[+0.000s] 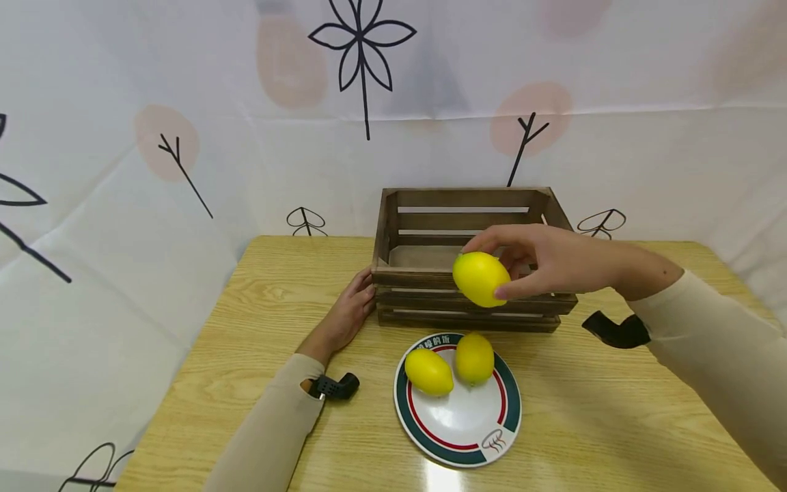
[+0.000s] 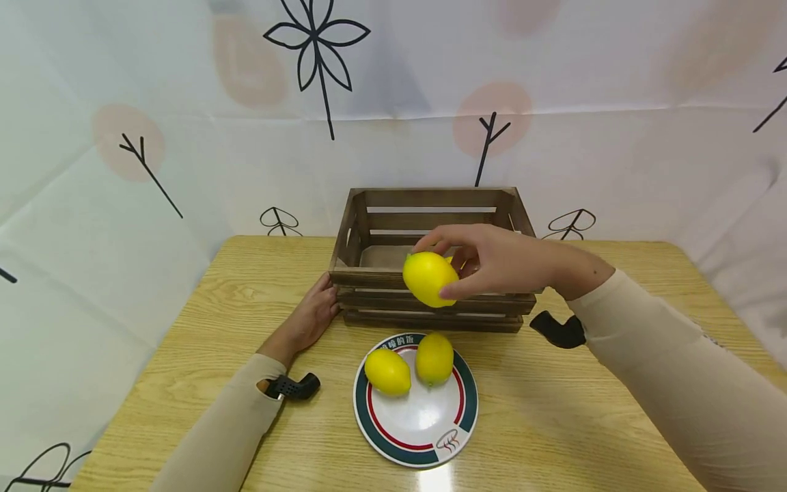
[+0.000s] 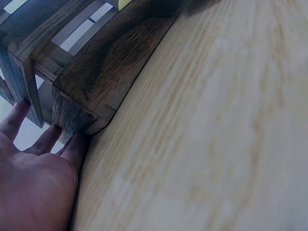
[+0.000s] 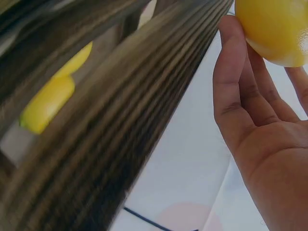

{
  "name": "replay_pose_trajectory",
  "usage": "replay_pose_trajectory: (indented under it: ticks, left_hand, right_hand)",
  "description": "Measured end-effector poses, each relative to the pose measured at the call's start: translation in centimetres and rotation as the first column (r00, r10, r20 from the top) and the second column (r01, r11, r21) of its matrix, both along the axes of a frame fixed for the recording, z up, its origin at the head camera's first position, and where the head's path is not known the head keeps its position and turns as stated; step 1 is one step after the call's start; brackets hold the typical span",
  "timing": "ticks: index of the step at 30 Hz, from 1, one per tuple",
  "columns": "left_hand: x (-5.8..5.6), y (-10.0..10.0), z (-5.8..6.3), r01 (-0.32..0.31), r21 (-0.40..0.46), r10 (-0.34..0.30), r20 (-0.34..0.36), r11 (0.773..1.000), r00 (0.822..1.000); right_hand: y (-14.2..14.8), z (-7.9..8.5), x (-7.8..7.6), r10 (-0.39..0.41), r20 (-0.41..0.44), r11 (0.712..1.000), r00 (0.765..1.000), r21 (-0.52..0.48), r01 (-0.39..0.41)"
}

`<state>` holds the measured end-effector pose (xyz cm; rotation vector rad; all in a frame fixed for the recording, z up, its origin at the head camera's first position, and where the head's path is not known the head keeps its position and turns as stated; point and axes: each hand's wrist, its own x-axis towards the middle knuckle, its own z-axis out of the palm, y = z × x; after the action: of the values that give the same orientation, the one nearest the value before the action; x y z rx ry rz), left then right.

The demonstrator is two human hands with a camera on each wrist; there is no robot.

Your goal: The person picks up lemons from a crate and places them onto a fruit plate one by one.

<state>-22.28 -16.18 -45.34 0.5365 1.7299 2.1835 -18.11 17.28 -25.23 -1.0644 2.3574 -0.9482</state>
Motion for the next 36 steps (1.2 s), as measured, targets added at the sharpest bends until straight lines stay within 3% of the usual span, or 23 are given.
replay_pose_trajectory:
  ticks: [9,20,28,36]
  left_hand:
    - [-0.1,0.1,-0.1,-0.004,0.01,0.004,-0.002,1.0,1.0]
    - [-0.1,0.1,0.0,-0.002,0.005,0.002,-0.001,1.0,1.0]
    - [0.0,0.0,0.1,0.002,0.007,-0.002,-0.001,1.0,1.0]
    - [-0.1,0.1,0.1,-0.002,-0.003,0.002,0.01,1.0,1.0]
  right_hand:
    - [-0.1,-2.1,1.8,0.043,-0.027,0.994,0.999,-0.103,-0.046]
    - [-1.0,-5.1,3.6,0.024,-0.032,0.987,0.999,-0.157,-0.028]
    - [-1.4,-7.9,4.0,0.021,0.004,0.973,1.0,-0.229,-0.02]
    - [-1.9,-9.7,4.0,0.0,0.021,0.963,1.0,-0.271,0.006]
